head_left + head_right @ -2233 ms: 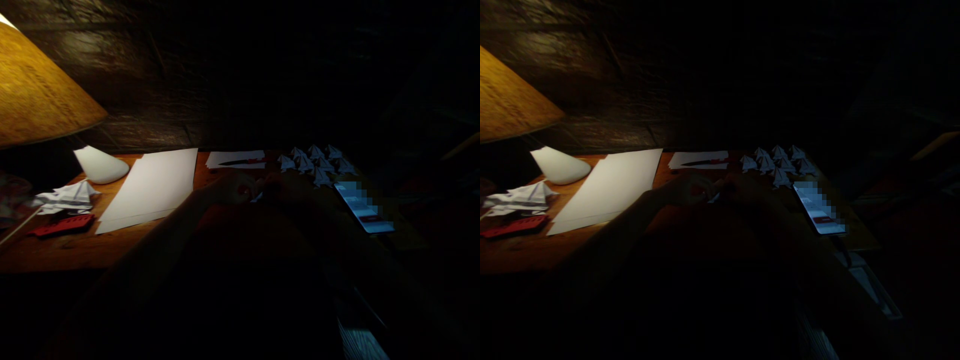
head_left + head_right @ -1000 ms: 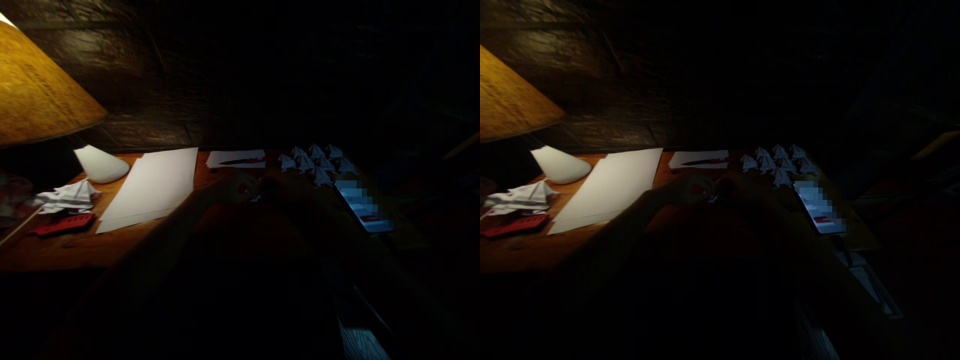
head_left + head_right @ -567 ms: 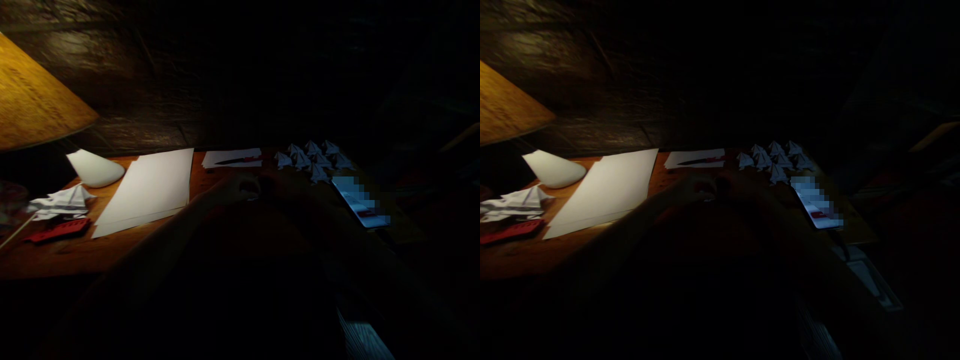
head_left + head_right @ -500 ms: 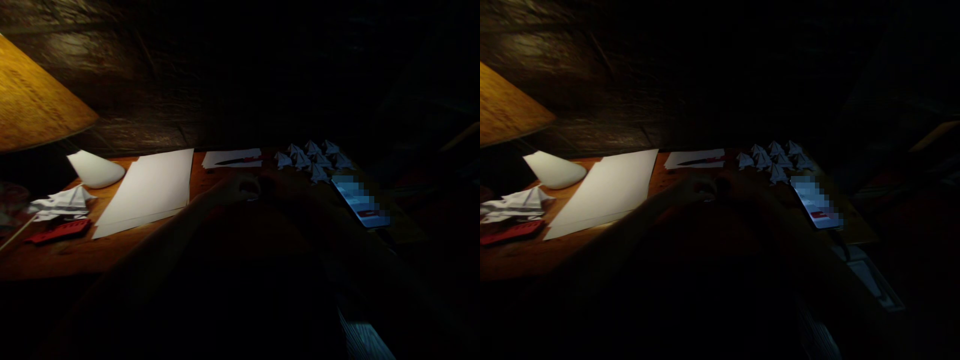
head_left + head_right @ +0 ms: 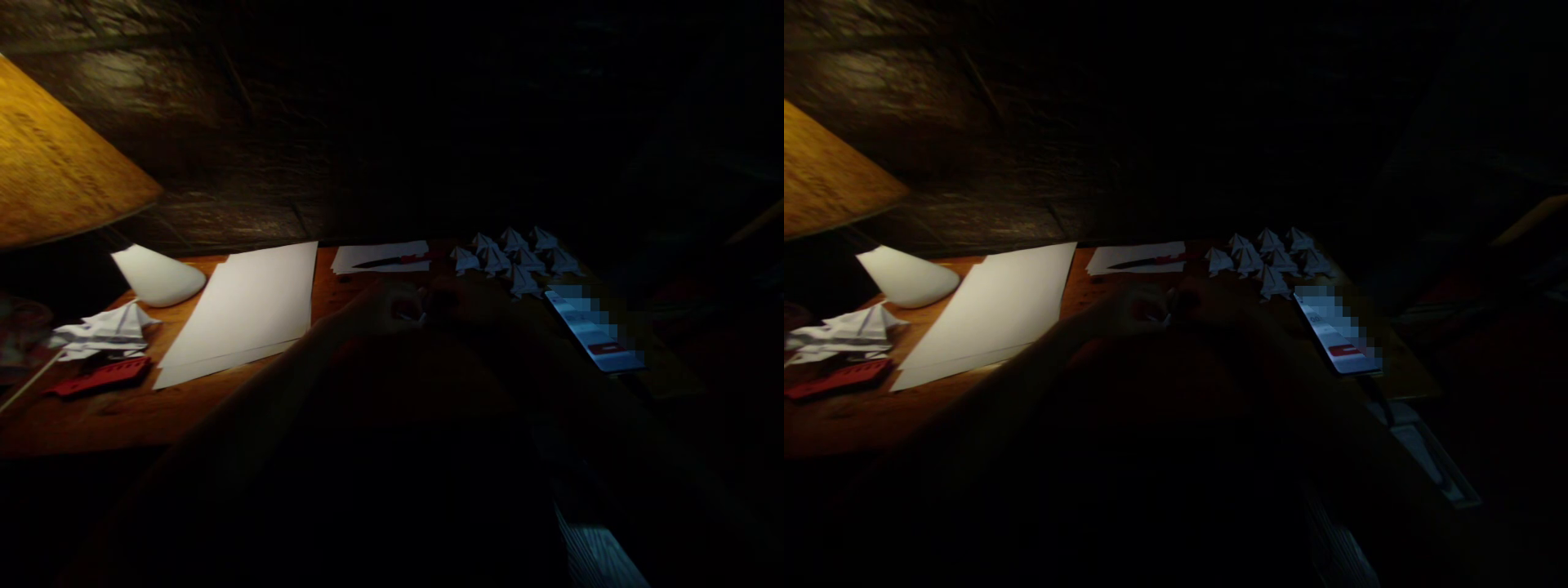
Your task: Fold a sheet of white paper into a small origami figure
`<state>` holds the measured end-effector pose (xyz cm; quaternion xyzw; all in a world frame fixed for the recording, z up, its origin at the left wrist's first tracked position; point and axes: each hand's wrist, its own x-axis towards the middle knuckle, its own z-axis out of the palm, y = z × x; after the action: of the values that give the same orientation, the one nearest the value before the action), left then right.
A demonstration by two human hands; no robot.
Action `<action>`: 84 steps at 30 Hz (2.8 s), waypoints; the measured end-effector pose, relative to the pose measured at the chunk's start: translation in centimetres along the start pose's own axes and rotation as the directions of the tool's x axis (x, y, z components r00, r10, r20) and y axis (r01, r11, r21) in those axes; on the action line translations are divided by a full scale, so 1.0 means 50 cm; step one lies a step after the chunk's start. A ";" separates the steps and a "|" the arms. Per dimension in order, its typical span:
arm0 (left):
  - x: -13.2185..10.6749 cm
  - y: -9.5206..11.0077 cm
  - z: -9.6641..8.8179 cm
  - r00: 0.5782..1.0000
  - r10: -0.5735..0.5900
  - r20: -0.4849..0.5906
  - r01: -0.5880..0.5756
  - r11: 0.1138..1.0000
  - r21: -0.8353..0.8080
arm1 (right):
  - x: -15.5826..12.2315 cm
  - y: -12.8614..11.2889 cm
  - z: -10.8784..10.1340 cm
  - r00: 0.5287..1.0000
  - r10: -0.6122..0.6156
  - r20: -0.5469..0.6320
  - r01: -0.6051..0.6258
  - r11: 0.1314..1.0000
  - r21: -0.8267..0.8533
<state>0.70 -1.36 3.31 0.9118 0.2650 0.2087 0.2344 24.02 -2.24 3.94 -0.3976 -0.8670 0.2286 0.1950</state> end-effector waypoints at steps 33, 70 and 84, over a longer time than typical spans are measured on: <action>0.005 -0.011 0.027 0.988 -0.137 -0.069 0.133 0.989 -0.063 | 0.015 0.025 0.035 0.999 -0.044 0.009 0.043 0.997 0.059; 0.004 0.000 0.025 0.978 -0.193 -0.075 0.191 0.981 -0.027 | 0.009 0.003 0.045 0.998 -0.061 -0.014 0.059 0.994 -0.087; 0.011 0.010 0.030 0.970 -0.227 -0.086 0.227 0.974 -0.003 | 0.013 0.001 0.051 0.996 -0.045 -0.079 0.054 0.992 0.112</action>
<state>2.06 -1.90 2.53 0.8664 0.3781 0.2186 0.2422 22.34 -2.34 1.95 -0.3725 -0.8540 0.2576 0.2559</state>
